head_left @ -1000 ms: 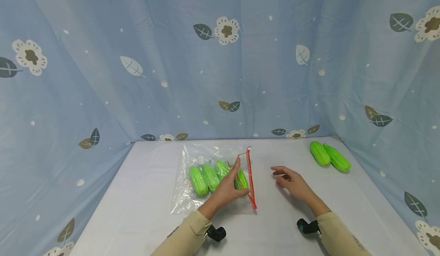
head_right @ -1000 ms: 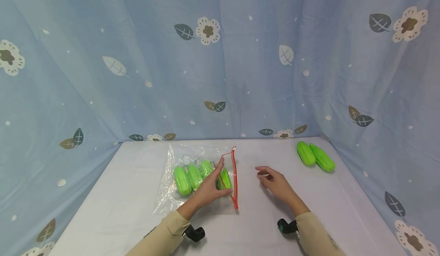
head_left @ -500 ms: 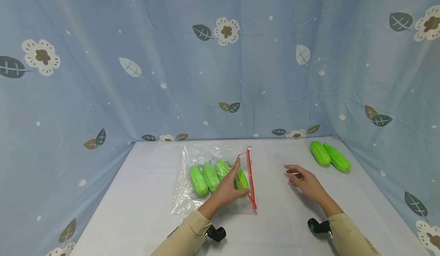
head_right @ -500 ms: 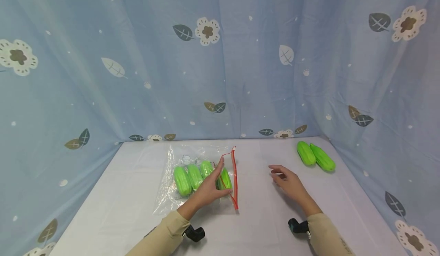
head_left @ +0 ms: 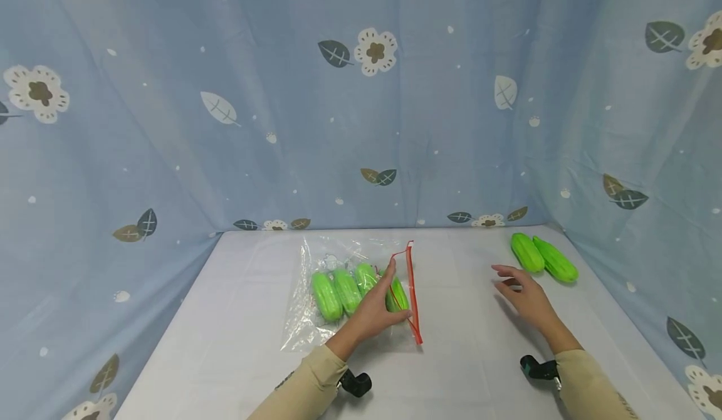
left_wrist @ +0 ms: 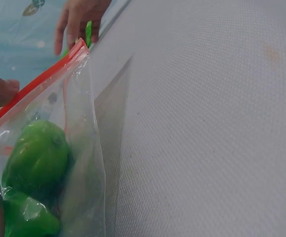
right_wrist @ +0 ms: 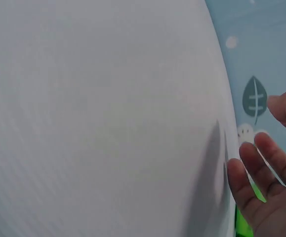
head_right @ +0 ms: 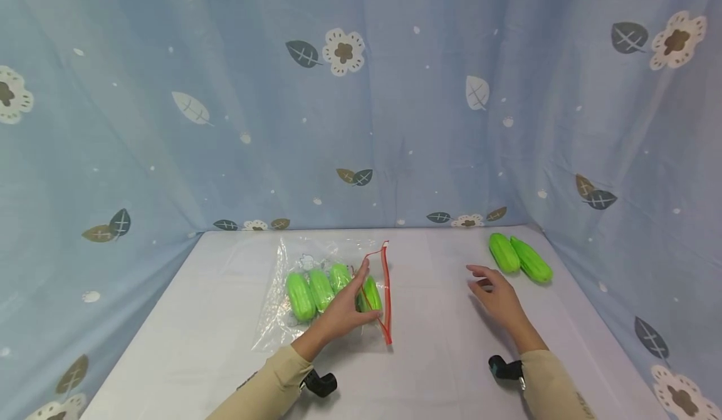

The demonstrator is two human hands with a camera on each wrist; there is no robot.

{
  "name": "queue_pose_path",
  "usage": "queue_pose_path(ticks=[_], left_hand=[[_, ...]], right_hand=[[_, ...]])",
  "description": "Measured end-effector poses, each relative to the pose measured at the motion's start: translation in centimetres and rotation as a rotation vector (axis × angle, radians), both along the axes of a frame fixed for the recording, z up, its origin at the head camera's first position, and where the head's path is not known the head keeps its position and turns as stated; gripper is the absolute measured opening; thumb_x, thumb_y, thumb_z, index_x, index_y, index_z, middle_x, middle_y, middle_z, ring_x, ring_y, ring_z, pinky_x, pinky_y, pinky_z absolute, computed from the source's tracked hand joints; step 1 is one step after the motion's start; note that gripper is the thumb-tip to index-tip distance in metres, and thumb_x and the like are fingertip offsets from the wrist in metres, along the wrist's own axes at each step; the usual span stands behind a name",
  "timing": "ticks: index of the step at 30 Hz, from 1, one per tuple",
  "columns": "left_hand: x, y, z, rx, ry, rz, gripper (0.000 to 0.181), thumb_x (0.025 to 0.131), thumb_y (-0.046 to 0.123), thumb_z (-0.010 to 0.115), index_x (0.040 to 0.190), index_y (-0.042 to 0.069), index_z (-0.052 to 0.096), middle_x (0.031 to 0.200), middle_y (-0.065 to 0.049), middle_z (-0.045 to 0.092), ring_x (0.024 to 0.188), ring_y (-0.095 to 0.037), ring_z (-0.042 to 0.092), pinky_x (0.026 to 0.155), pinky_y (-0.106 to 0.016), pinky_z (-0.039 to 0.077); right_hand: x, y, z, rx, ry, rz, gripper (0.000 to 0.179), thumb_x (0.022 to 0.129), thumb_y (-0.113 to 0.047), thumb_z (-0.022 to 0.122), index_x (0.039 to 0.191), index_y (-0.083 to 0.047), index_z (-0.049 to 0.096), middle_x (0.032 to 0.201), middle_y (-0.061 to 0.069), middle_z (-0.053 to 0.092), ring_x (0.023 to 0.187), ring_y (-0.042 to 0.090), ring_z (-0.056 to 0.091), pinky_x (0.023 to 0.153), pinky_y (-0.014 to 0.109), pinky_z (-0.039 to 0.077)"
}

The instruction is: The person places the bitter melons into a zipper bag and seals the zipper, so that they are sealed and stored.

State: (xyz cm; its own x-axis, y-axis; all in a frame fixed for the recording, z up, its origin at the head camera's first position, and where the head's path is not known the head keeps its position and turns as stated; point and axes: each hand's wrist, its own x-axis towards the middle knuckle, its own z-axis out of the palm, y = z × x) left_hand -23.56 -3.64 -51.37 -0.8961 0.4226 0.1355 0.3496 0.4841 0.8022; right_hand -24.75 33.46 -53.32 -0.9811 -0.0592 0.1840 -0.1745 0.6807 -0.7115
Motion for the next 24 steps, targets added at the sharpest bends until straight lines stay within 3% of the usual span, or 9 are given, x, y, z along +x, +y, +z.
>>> queue_pose_path(ticks=[6,17,21,24], left_hand=[[-0.1,0.0,-0.1,-0.007,0.012,-0.004,0.112,0.085,0.030,0.083,0.165,0.019,0.005,0.169,-0.002,0.015,0.153,-0.028,0.023,0.122,-0.048,0.025],[-0.2,0.0,-0.3,-0.011,0.007,-0.006,0.113,0.085,0.031,0.084,0.165,0.019,0.005,0.169,0.000,0.014,0.153,-0.027,0.023,0.122,-0.047,0.025],[-0.2,0.0,-0.4,-0.018,0.007,-0.008,0.113,0.085,0.031,0.084,0.165,0.020,0.004,0.169,-0.001,0.015,0.152,-0.027,0.023,0.122,-0.047,0.026],[-0.2,-0.1,-0.4,-0.021,0.011,-0.006,0.113,0.085,0.031,0.084,0.165,0.020,0.004,0.169,-0.002,0.015,0.152,-0.028,0.024,0.122,-0.047,0.026]], right_hand=[[-0.2,1.4,0.1,-0.008,-0.015,-0.049,0.046,0.104,-0.019,0.060,0.147,-0.005,0.053,0.136,0.028,0.054,0.115,0.044,0.058,0.078,0.033,0.054],[-1.0,3.7,0.5,0.022,0.144,-0.127,0.043,0.101,-0.013,0.064,0.140,0.003,0.056,0.126,0.029,0.058,0.108,0.046,0.060,0.072,0.009,0.043],[-1.6,4.5,0.6,0.054,0.139,-0.159,0.043,0.101,-0.013,0.064,0.140,0.002,0.056,0.125,0.030,0.057,0.107,0.047,0.060,0.072,0.017,0.048],[-2.1,4.7,0.7,0.083,0.141,-0.181,0.044,0.100,-0.012,0.064,0.141,0.001,0.056,0.124,0.029,0.057,0.106,0.046,0.060,0.074,0.034,0.053]])
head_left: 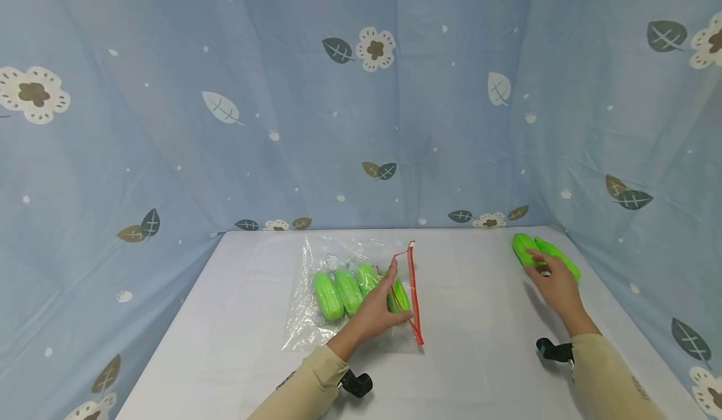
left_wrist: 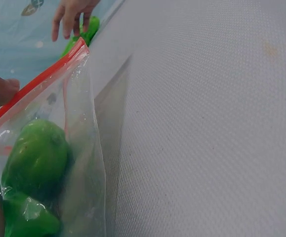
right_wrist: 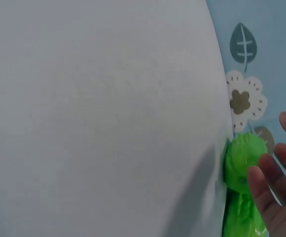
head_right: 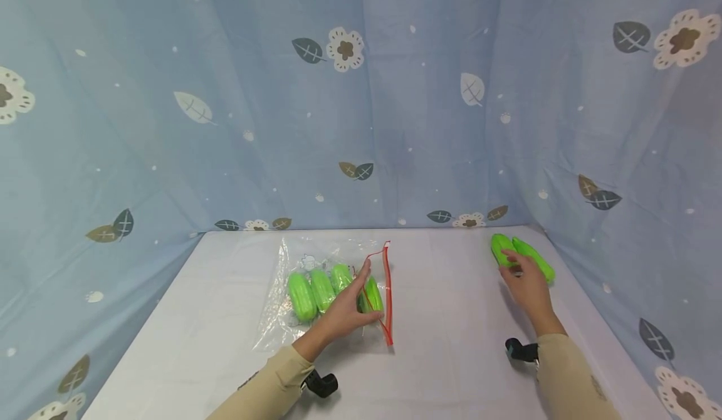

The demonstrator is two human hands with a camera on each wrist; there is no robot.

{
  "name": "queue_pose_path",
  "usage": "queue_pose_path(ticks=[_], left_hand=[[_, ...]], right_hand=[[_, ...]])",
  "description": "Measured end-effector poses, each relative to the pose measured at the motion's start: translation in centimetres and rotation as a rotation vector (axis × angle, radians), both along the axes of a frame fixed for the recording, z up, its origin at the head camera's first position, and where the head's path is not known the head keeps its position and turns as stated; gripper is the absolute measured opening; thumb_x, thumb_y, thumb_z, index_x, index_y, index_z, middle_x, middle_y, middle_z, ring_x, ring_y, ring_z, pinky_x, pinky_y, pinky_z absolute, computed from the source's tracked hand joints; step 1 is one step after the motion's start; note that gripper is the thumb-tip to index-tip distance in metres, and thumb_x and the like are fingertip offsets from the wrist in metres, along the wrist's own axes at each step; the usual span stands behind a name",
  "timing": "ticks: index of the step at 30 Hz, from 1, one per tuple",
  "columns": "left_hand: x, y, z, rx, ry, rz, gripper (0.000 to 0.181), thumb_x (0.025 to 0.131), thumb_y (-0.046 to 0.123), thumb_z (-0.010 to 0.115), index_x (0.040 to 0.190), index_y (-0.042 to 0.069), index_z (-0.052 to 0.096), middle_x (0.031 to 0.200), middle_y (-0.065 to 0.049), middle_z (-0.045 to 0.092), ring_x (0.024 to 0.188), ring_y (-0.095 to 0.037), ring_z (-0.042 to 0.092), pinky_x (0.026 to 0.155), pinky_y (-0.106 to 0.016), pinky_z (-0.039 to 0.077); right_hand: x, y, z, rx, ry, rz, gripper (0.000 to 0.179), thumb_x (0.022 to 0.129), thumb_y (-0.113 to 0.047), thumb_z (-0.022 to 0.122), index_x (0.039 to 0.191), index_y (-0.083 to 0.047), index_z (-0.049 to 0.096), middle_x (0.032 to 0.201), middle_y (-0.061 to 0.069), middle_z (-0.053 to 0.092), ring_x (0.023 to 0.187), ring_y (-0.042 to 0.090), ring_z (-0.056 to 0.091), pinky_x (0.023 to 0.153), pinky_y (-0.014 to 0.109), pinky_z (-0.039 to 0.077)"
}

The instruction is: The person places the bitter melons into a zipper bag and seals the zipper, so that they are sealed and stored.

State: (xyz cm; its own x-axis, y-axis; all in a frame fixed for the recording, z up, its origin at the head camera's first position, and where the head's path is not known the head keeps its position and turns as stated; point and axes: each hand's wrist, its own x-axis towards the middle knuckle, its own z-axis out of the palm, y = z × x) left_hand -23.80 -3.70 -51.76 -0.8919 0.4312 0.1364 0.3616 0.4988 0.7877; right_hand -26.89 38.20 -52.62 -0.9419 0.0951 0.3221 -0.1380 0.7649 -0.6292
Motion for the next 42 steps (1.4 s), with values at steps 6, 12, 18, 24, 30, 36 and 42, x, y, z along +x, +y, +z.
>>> queue_pose_path(ticks=[6,12,18,24,30,36,42], left_hand=[[0.0,0.0,0.0,-0.006,0.006,-0.001,0.113,0.086,0.033,0.083,0.165,0.021,0.004,0.169,-0.001,0.015,0.152,-0.027,0.024,0.122,-0.046,0.026],[0.1,0.0,0.1,-0.005,-0.001,-0.002,0.113,0.086,0.035,0.083,0.165,0.020,0.005,0.169,-0.001,0.015,0.153,-0.026,0.023,0.122,-0.046,0.026],[0.1,0.0,0.2,-0.013,-0.001,0.001,0.112,0.086,0.035,0.083,0.165,0.020,0.005,0.169,0.000,0.014,0.153,-0.026,0.023,0.122,-0.046,0.026],[0.2,0.1,0.3,-0.006,-0.007,0.003,0.112,0.086,0.033,0.083,0.165,0.019,0.006,0.169,0.000,0.015,0.153,-0.026,0.023,0.122,-0.047,0.026],[0.3,0.1,0.3,0.000,-0.007,0.001,0.112,0.086,0.033,0.083,0.165,0.019,0.005,0.169,-0.001,0.016,0.153,-0.027,0.023,0.122,-0.048,0.026],[0.3,0.1,0.4,0.000,-0.008,0.000,0.112,0.086,0.032,0.083,0.165,0.019,0.005,0.169,-0.001,0.017,0.153,-0.027,0.023,0.122,-0.049,0.026],[0.4,0.1,0.4,-0.004,-0.010,0.007,0.112,0.086,0.034,0.083,0.166,0.020,0.005,0.169,-0.001,0.017,0.153,-0.026,0.023,0.122,-0.048,0.027]], right_hand=[[-0.7,0.2,0.1,0.037,0.027,-0.049,0.043,0.098,-0.009,0.066,0.139,0.003,0.058,0.125,0.030,0.053,0.104,0.045,0.060,0.078,0.054,0.053],[-1.1,0.3,0.3,0.057,0.026,-0.111,0.041,0.098,-0.011,0.066,0.136,0.002,0.061,0.128,0.036,0.049,0.109,0.051,0.051,0.079,0.061,0.047],[-1.9,0.7,0.3,0.082,0.014,-0.111,0.042,0.096,-0.009,0.067,0.136,0.004,0.059,0.137,0.042,0.044,0.124,0.062,0.040,0.098,0.073,0.035],[-2.7,1.1,0.2,0.102,-0.089,-0.088,0.051,0.098,-0.013,0.065,0.145,0.002,0.051,0.147,0.040,0.037,0.133,0.060,0.034,0.106,0.072,0.031],[-2.8,1.1,0.5,0.132,-0.085,-0.037,0.053,0.096,-0.009,0.067,0.144,0.003,0.051,0.144,0.041,0.041,0.131,0.060,0.037,0.104,0.071,0.033],[-2.9,1.3,0.9,0.155,-0.162,-0.006,0.058,0.097,-0.012,0.063,0.149,0.004,0.044,0.142,0.045,0.037,0.130,0.063,0.035,0.103,0.073,0.033],[-3.1,1.4,1.2,0.160,-0.233,0.050,0.057,0.098,-0.015,0.061,0.147,0.007,0.044,0.143,0.046,0.032,0.131,0.064,0.031,0.103,0.076,0.030]])
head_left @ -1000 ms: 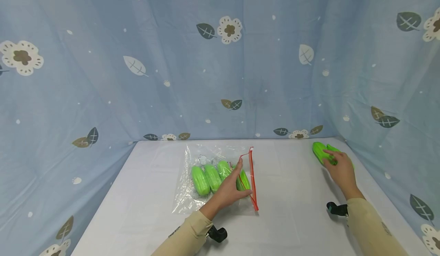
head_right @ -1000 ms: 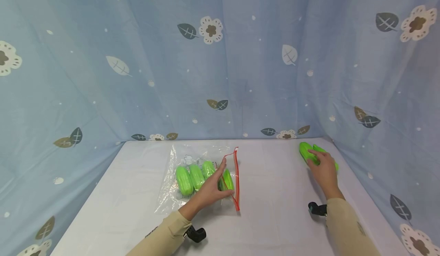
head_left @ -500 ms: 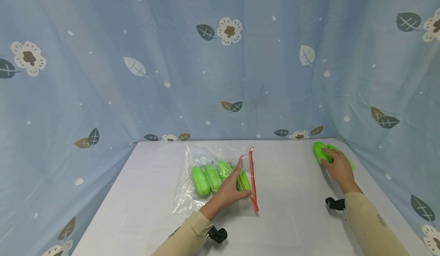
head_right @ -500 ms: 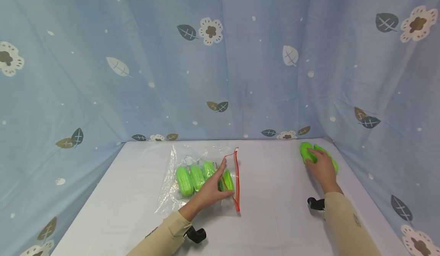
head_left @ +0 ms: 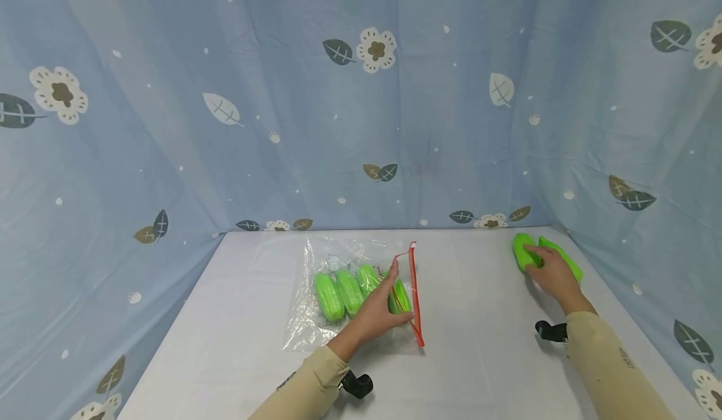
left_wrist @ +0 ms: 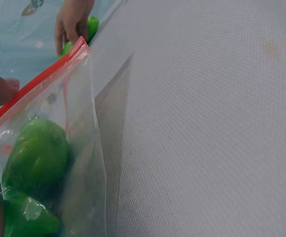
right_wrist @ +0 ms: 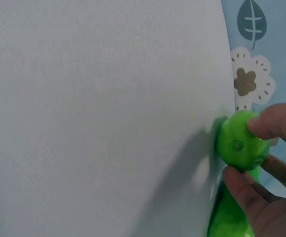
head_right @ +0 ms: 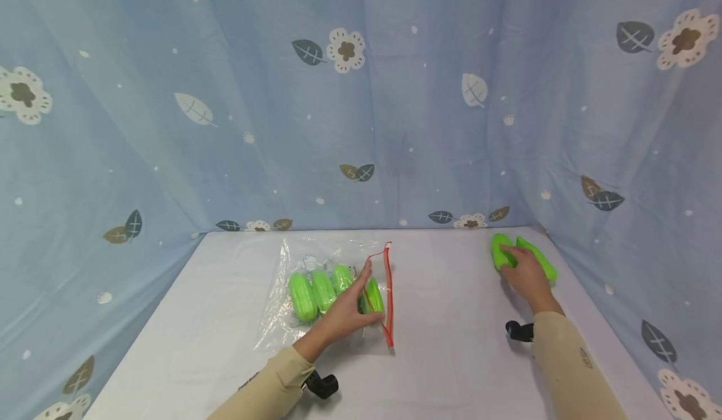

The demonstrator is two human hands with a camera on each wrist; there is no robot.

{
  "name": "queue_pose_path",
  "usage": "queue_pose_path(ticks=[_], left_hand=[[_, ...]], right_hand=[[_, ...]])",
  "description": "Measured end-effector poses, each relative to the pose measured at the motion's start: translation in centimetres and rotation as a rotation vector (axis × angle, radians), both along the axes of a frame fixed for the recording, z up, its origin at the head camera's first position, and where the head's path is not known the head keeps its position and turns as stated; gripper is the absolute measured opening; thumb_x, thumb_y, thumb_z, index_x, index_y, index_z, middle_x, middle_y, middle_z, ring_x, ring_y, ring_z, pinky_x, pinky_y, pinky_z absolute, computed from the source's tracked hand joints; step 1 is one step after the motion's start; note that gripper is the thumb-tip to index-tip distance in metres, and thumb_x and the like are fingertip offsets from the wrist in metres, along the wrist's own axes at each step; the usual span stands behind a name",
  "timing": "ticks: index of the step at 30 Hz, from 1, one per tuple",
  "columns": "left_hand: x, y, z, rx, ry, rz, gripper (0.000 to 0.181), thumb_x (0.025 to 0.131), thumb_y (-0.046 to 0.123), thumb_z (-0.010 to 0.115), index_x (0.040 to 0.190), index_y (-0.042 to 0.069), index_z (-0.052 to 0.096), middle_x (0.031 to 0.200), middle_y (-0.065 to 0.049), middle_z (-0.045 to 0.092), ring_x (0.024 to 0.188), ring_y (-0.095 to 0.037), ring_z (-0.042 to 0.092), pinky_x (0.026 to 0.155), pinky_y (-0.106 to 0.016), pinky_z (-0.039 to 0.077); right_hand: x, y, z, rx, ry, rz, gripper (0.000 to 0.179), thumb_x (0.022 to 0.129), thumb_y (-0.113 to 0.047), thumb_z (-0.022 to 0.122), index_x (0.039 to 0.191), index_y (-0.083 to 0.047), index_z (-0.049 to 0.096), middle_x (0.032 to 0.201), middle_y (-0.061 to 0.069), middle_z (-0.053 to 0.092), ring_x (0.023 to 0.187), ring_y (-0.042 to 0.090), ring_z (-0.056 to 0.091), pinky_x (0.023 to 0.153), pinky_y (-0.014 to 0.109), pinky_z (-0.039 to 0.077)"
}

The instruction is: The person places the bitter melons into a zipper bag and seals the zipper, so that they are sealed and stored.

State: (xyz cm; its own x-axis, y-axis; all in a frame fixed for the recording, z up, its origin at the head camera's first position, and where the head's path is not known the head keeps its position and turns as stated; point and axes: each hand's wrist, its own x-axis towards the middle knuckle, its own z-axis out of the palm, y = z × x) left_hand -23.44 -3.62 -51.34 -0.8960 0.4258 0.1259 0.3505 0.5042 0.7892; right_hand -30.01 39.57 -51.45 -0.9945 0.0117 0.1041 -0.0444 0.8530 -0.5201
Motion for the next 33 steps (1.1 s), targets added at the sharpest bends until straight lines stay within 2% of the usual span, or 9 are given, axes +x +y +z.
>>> queue_pose_path(ticks=[8,15,18,27,33], left_hand=[[0.0,0.1,0.0,-0.002,0.000,-0.004,0.112,0.086,0.033,0.083,0.165,0.018,0.006,0.169,0.000,0.015,0.153,-0.026,0.023,0.122,-0.047,0.026],[-0.1,0.0,0.0,-0.006,0.000,0.000,0.112,0.086,0.033,0.083,0.165,0.020,0.005,0.169,0.000,0.015,0.153,-0.026,0.022,0.122,-0.046,0.025],[0.0,0.0,0.0,-0.006,-0.003,-0.001,0.112,0.086,0.033,0.083,0.165,0.020,0.005,0.169,0.001,0.014,0.153,-0.025,0.022,0.122,-0.046,0.025],[-0.1,0.0,-0.2,-0.007,0.009,-0.001,0.113,0.086,0.034,0.083,0.165,0.020,0.005,0.169,-0.001,0.016,0.153,-0.027,0.024,0.122,-0.048,0.026],[0.0,-0.1,-0.1,-0.004,0.007,-0.002,0.112,0.087,0.032,0.083,0.165,0.020,0.004,0.169,-0.001,0.015,0.153,-0.027,0.023,0.122,-0.048,0.025]], right_hand=[[0.0,-0.7,0.0,0.019,-0.038,-0.037,0.054,0.101,-0.024,0.062,0.144,0.005,0.049,0.143,0.046,0.030,0.129,0.065,0.033,0.102,0.076,0.032],[0.2,-0.9,0.4,0.027,-0.122,-0.017,0.064,0.100,-0.027,0.063,0.152,0.001,0.038,0.144,0.049,0.025,0.128,0.067,0.033,0.098,0.079,0.035],[0.4,-0.9,0.5,0.018,-0.132,0.004,0.065,0.100,-0.028,0.064,0.152,0.001,0.039,0.147,0.046,0.028,0.131,0.066,0.030,0.100,0.078,0.033],[1.5,-1.4,0.4,-0.025,-0.169,0.064,0.069,0.100,-0.031,0.065,0.155,-0.001,0.036,0.148,0.041,0.036,0.129,0.062,0.040,0.095,0.073,0.043],[2.5,-2.6,0.2,-0.084,-0.120,0.116,0.066,0.096,-0.027,0.071,0.149,0.002,0.045,0.140,0.038,0.047,0.120,0.057,0.051,0.091,0.064,0.050]])
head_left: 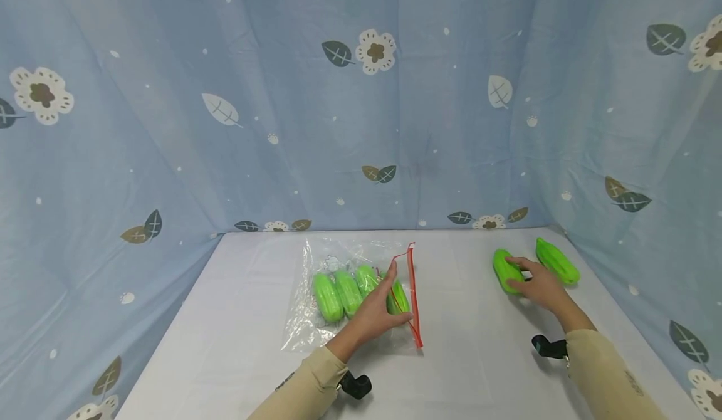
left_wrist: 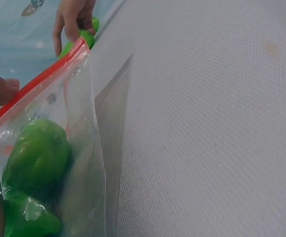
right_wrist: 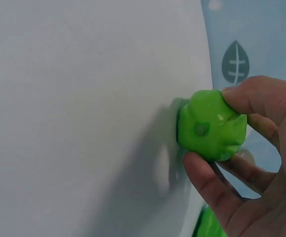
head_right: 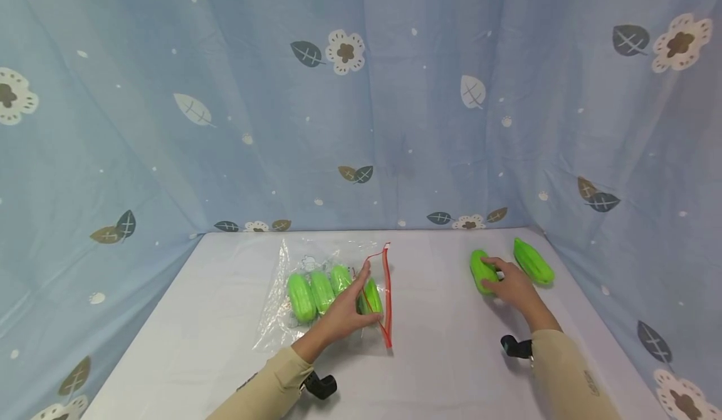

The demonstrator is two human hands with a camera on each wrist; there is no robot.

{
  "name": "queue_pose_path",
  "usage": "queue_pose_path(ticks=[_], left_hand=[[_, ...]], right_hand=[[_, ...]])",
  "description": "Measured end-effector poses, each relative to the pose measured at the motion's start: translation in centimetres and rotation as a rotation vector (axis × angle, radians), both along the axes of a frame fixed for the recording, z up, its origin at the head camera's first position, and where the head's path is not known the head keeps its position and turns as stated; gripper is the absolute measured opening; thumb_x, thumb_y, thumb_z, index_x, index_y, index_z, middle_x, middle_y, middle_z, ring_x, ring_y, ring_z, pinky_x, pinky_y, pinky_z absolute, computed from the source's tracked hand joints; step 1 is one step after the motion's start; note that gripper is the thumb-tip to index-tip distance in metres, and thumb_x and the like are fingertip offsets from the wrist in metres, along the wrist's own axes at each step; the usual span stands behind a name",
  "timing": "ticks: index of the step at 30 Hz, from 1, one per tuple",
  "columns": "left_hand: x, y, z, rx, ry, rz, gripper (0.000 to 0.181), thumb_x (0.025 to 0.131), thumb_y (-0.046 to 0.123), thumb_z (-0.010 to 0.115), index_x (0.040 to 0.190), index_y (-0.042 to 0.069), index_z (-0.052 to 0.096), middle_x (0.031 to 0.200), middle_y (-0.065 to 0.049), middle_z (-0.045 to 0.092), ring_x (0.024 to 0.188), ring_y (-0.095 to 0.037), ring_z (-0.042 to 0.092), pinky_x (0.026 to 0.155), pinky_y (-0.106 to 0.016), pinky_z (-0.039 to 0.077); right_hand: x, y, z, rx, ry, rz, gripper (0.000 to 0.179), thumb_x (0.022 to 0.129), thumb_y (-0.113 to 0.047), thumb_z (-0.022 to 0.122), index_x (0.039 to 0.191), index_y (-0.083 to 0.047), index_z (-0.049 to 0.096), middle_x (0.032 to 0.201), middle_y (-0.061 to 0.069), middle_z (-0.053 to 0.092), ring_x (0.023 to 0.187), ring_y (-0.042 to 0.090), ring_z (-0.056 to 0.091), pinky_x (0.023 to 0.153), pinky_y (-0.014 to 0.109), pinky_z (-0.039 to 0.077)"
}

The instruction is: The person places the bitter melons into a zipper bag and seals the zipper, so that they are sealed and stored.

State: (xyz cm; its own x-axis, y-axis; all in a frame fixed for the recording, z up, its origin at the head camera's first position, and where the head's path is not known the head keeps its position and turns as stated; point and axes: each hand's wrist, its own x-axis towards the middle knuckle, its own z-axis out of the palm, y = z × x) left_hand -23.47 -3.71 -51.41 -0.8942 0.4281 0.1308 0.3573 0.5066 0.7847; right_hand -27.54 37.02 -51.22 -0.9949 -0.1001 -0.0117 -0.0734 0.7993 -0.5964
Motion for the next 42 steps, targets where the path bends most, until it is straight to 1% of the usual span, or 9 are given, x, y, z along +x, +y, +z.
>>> queue_pose_path(ticks=[5,9,14,18,21,23,27,34,42], left_hand=[[0.0,-0.1,0.0,-0.001,0.002,0.002,0.111,0.087,0.031,0.082,0.165,0.021,0.003,0.169,-0.001,0.014,0.153,-0.027,0.022,0.122,-0.048,0.025],[-0.1,-0.1,-0.1,0.003,-0.002,-0.002,0.112,0.087,0.031,0.082,0.165,0.022,0.003,0.169,0.000,0.014,0.153,-0.026,0.022,0.122,-0.048,0.025],[-0.1,0.0,-0.1,0.003,0.001,-0.002,0.112,0.087,0.032,0.082,0.165,0.022,0.004,0.169,0.000,0.015,0.153,-0.027,0.023,0.122,-0.048,0.026],[0.0,-0.1,0.0,0.009,-0.001,-0.002,0.111,0.087,0.032,0.082,0.165,0.021,0.005,0.169,0.000,0.015,0.153,-0.027,0.022,0.122,-0.048,0.026],[0.0,-0.1,0.1,0.011,-0.005,-0.001,0.110,0.087,0.032,0.082,0.165,0.021,0.005,0.169,0.000,0.015,0.153,-0.026,0.022,0.122,-0.048,0.025],[0.0,-0.1,0.1,0.007,-0.006,-0.001,0.110,0.087,0.032,0.082,0.165,0.021,0.005,0.169,0.000,0.015,0.153,-0.025,0.022,0.122,-0.047,0.025],[0.1,-0.1,0.1,0.005,-0.004,-0.003,0.111,0.087,0.032,0.082,0.165,0.020,0.005,0.169,0.000,0.015,0.153,-0.026,0.022,0.122,-0.047,0.025],[0.2,0.0,0.2,0.010,-0.011,0.002,0.110,0.086,0.031,0.083,0.165,0.020,0.006,0.169,0.000,0.016,0.153,-0.026,0.022,0.122,-0.047,0.025],[0.1,0.0,0.0,-0.003,-0.004,0.010,0.111,0.086,0.035,0.083,0.165,0.021,0.006,0.169,-0.001,0.017,0.153,-0.027,0.024,0.121,-0.049,0.027]], right_hand=[[0.8,-1.0,-0.1,-0.043,0.019,0.027,0.063,0.095,-0.027,0.073,0.147,0.001,0.048,0.136,0.035,0.051,0.118,0.051,0.054,0.089,0.058,0.053],[1.3,-1.8,-0.2,-0.057,0.012,0.043,0.063,0.094,-0.029,0.074,0.146,-0.001,0.050,0.136,0.033,0.051,0.116,0.050,0.055,0.087,0.057,0.054],[2.1,-3.2,-0.4,-0.078,0.031,0.066,0.062,0.092,-0.029,0.077,0.143,-0.002,0.053,0.137,0.030,0.053,0.117,0.046,0.056,0.088,0.054,0.054],[2.8,-4.4,-0.2,-0.085,0.022,0.072,0.061,0.092,-0.029,0.077,0.142,-0.004,0.054,0.137,0.029,0.054,0.109,0.042,0.061,0.078,0.046,0.057],[3.4,-5.4,-0.1,-0.108,-0.007,0.070,0.061,0.092,-0.028,0.077,0.143,-0.006,0.053,0.140,0.031,0.052,0.102,0.038,0.064,0.070,0.039,0.057],[3.8,-6.0,-0.1,-0.124,-0.022,0.068,0.061,0.091,-0.027,0.078,0.143,-0.006,0.053,0.142,0.032,0.051,0.099,0.036,0.066,0.067,0.037,0.056],[4.3,-7.2,-0.2,-0.138,-0.029,0.072,0.061,0.090,-0.026,0.079,0.143,-0.009,0.055,0.142,0.032,0.052,0.097,0.032,0.067,0.066,0.035,0.056],[5.0,-8.8,-0.1,-0.167,-0.027,0.101,0.062,0.086,-0.029,0.083,0.141,-0.011,0.059,0.136,0.029,0.058,0.087,0.020,0.065,0.062,0.033,0.053],[5.5,-9.9,0.0,-0.167,-0.041,0.090,0.054,0.091,-0.030,0.078,0.140,-0.013,0.062,0.133,0.021,0.062,0.083,0.017,0.062,0.060,0.033,0.051]])
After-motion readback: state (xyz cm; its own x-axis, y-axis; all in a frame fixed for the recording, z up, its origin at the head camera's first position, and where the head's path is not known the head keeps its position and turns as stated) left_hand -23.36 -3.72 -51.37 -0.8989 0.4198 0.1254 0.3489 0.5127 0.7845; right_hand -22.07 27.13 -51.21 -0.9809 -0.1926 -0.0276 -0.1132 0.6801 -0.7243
